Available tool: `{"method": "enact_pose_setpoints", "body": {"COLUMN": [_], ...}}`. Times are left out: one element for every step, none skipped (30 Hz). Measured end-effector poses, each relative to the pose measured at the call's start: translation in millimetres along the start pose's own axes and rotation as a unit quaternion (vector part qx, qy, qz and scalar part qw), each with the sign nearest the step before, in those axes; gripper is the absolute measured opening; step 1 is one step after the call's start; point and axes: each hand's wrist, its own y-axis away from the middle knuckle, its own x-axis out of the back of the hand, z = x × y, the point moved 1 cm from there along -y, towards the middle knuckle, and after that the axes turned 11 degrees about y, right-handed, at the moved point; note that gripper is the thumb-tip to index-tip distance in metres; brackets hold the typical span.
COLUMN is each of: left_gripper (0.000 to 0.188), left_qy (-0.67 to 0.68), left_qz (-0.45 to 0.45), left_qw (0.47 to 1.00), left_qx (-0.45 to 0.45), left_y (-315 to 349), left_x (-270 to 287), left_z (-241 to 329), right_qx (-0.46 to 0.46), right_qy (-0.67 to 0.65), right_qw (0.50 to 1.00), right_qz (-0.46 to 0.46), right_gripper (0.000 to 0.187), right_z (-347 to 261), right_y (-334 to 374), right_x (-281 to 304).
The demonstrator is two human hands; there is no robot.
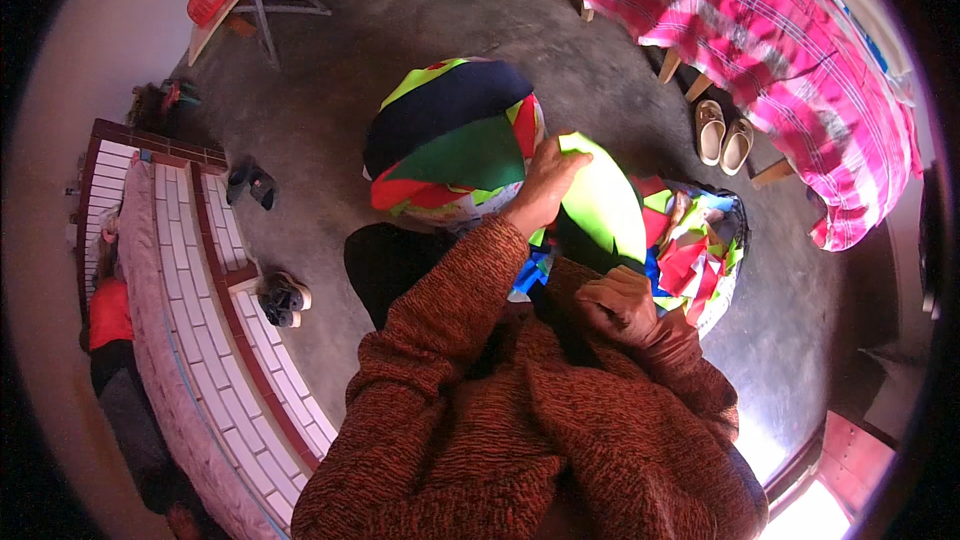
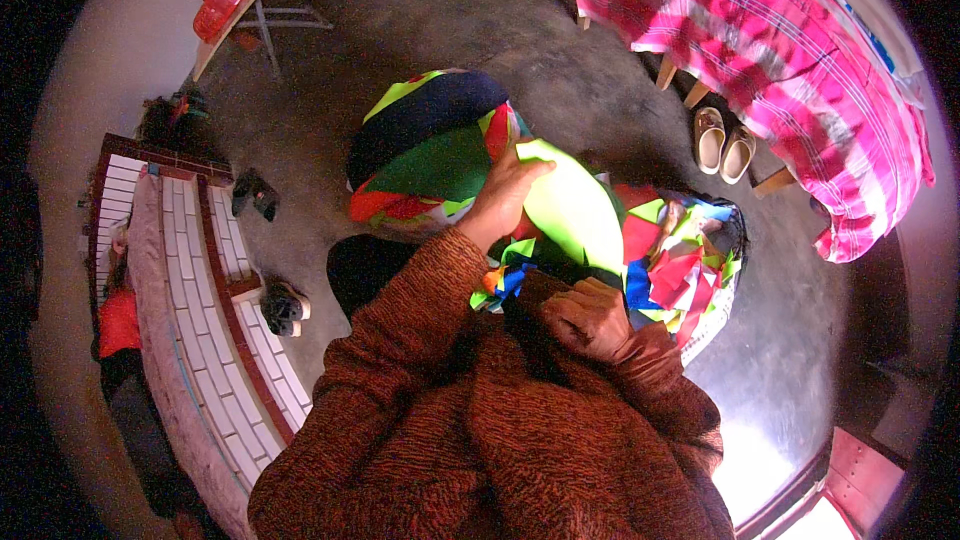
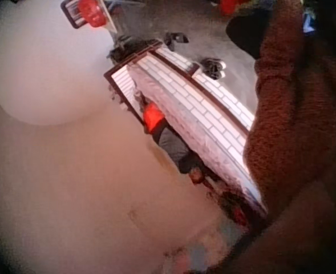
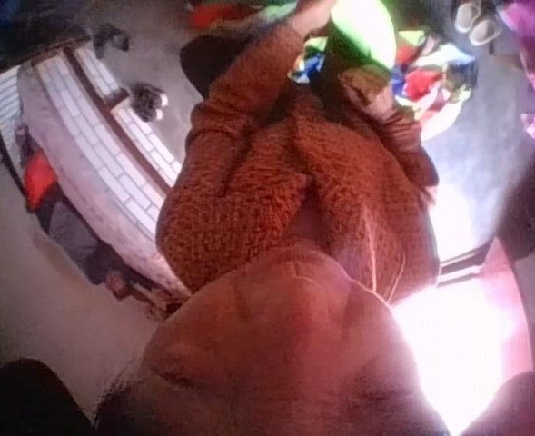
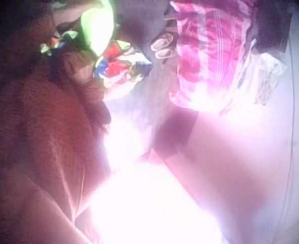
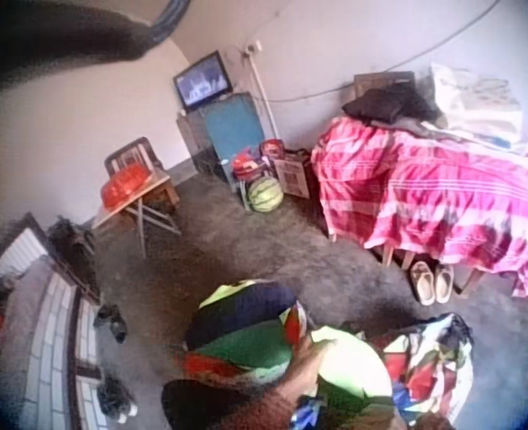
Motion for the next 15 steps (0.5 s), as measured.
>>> {"method": "enact_pose_setpoints", "body": {"left_gripper": [0.025, 0.029, 0.032, 0.028, 0.026, 0.025, 0.025, 0.024, 0.027, 0.031, 0.033, 0.033, 0.033, 0.034, 0.036], "left_qy": [-0.014, 0.039, 0.044, 0.073, 0.081, 0.094, 0.126, 0.169, 0.182, 0.199, 0.194, 0.189, 0.185, 0.174, 0.162], "left_qz": [0.010, 0.040, 0.021, 0.039, 0.011, 0.021, 0.041, 0.069, 0.081, 0.088, 0.107, 0.131, 0.157, 0.185, 0.213], "left_qw": [0.999, 0.997, 0.997, 0.996, 0.994, 0.989, 0.980, 0.971, 0.958, 0.950, 0.949, 0.948, 0.944, 0.946, 0.947], "left_qx": [-0.027, -0.047, -0.065, -0.037, -0.072, -0.110, -0.147, -0.156, -0.205, -0.223, -0.222, -0.221, -0.222, -0.201, -0.180], "left_y": [-8, -20, -23, -26, -32, -40, -47, -58, -62, -65, -70, -74, -76, -76, -73], "left_x": [1, 9, 8, 7, 15, 25, 35, 45, 62, 86, 110, 133, 158, 182, 205], "left_z": [5, 5, 24, 43, 60, 76, 89, 101, 115, 123, 127, 123, 117, 107, 96], "right_qx": [-0.007, -0.014, -0.024, -0.047, -0.046, -0.045, -0.046, -0.053, -0.047, -0.044, -0.047, -0.049, -0.051, -0.050, -0.050], "right_qy": [0.003, 0.005, 0.009, 0.018, 0.017, 0.017, 0.020, 0.027, 0.021, 0.019, 0.017, 0.016, 0.015, 0.015, 0.016], "right_qw": [1.000, 0.999, 0.999, 0.998, 0.998, 0.998, 0.998, 0.997, 0.997, 0.998, 0.998, 0.997, 0.997, 0.998, 0.998], "right_qz": [0.015, 0.030, 0.046, 0.047, 0.046, 0.045, 0.046, 0.046, 0.049, 0.048, 0.048, 0.049, 0.047, 0.045, 0.042], "right_gripper": [0.016, 0.015, 0.015, 0.015, 0.015, 0.015, 0.016, 0.016, 0.016, 0.016, 0.016, 0.016, 0.016, 0.016, 0.016], "right_z": [1, 1, 1, 2, 2, 2, 3, 3, 5, 4, 4, 4, 4, 5, 6], "right_y": [0, 2, 4, 6, 6, 7, 7, 7, 8, 7, 7, 7, 7, 8, 9], "right_x": [0, -1, -1, -1, -2, -2, -2, -1, -3, -4, -5, -5, -6, -7, -9]}}
